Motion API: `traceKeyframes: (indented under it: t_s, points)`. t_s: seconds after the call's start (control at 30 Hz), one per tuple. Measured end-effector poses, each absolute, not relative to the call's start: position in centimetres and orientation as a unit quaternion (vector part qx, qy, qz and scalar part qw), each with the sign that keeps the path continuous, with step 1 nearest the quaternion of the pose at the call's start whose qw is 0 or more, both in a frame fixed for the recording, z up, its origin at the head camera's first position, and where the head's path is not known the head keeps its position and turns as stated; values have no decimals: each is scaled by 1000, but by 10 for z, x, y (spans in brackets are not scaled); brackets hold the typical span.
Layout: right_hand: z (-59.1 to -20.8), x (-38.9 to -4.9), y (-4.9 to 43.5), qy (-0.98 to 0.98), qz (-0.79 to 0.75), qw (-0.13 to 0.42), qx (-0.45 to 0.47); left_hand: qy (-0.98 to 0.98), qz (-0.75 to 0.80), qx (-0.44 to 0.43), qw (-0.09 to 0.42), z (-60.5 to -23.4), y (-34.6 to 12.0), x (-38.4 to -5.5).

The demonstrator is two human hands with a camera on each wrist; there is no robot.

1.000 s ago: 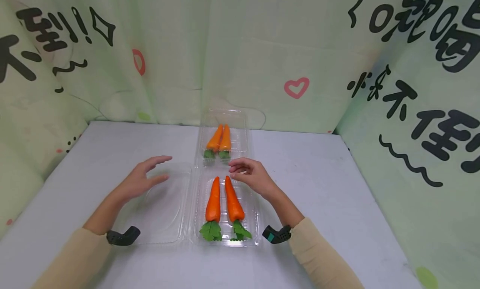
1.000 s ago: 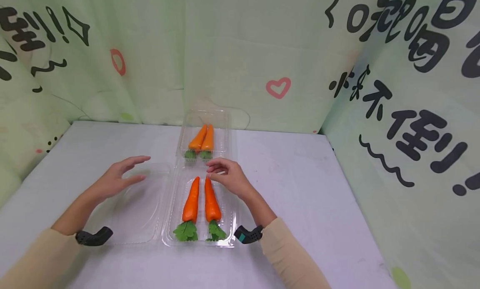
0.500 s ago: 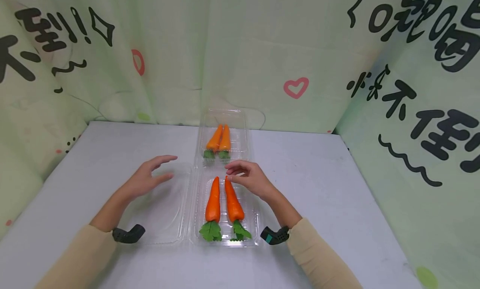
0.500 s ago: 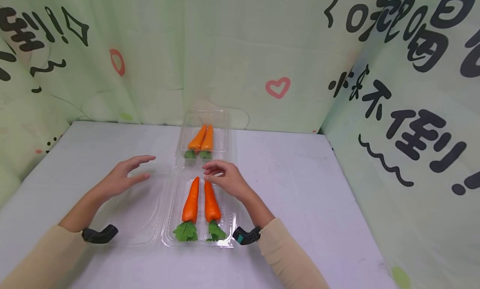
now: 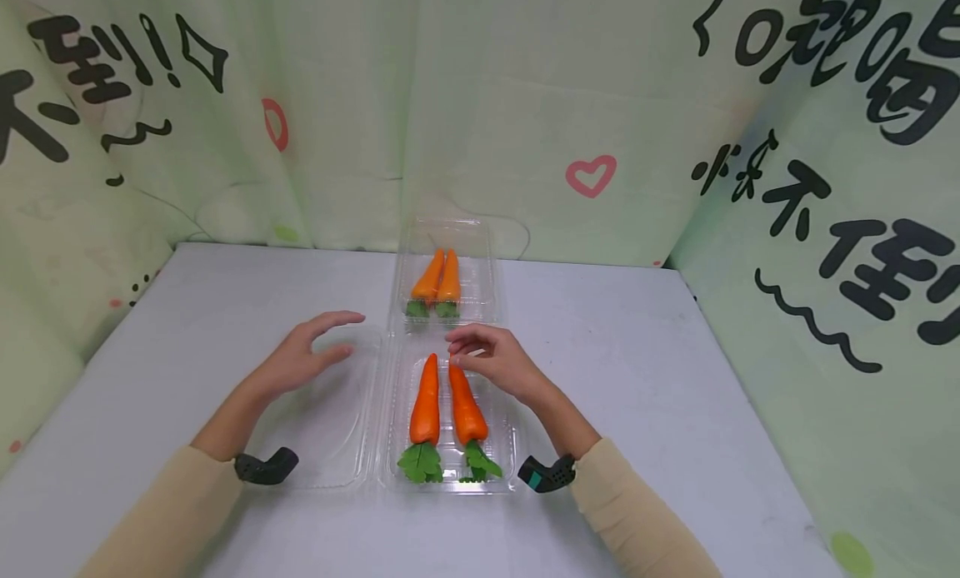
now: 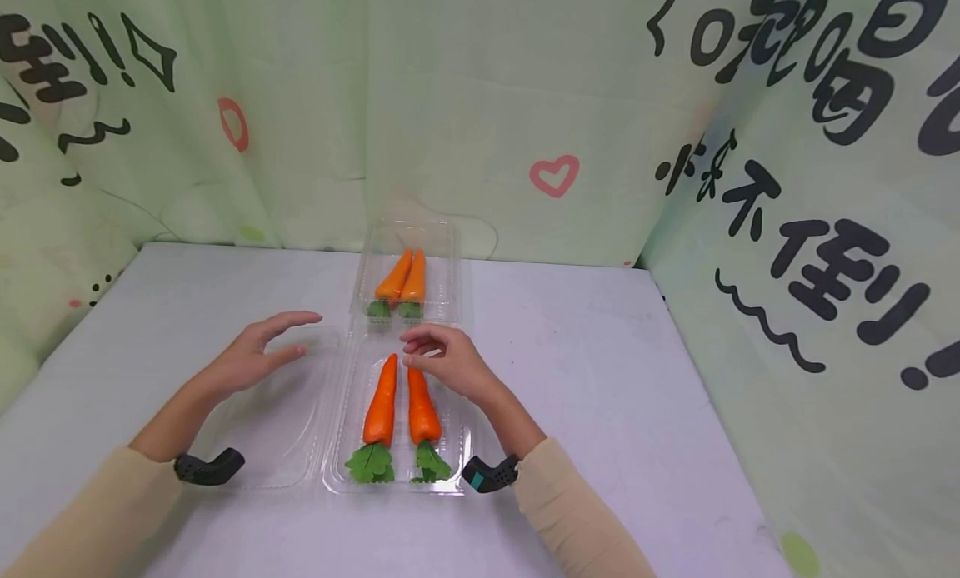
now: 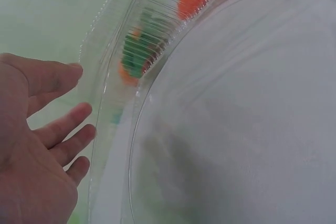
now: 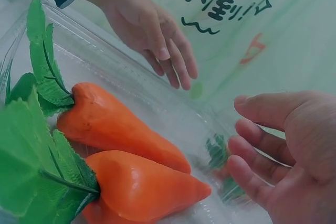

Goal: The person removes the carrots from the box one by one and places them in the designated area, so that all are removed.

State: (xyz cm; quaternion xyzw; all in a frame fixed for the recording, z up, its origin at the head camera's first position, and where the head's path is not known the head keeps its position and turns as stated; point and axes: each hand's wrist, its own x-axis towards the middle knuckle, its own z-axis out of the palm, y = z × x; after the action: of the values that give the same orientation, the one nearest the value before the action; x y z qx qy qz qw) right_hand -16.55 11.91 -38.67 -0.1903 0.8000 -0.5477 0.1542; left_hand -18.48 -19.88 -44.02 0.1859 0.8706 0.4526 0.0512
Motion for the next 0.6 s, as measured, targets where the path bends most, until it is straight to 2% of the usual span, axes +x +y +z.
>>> traceKeyframes:
  t_s: [0.6]
  points:
    - [-388,-163,115,796,-550,161,-198,862,461,202,56,-443,-185,-192]
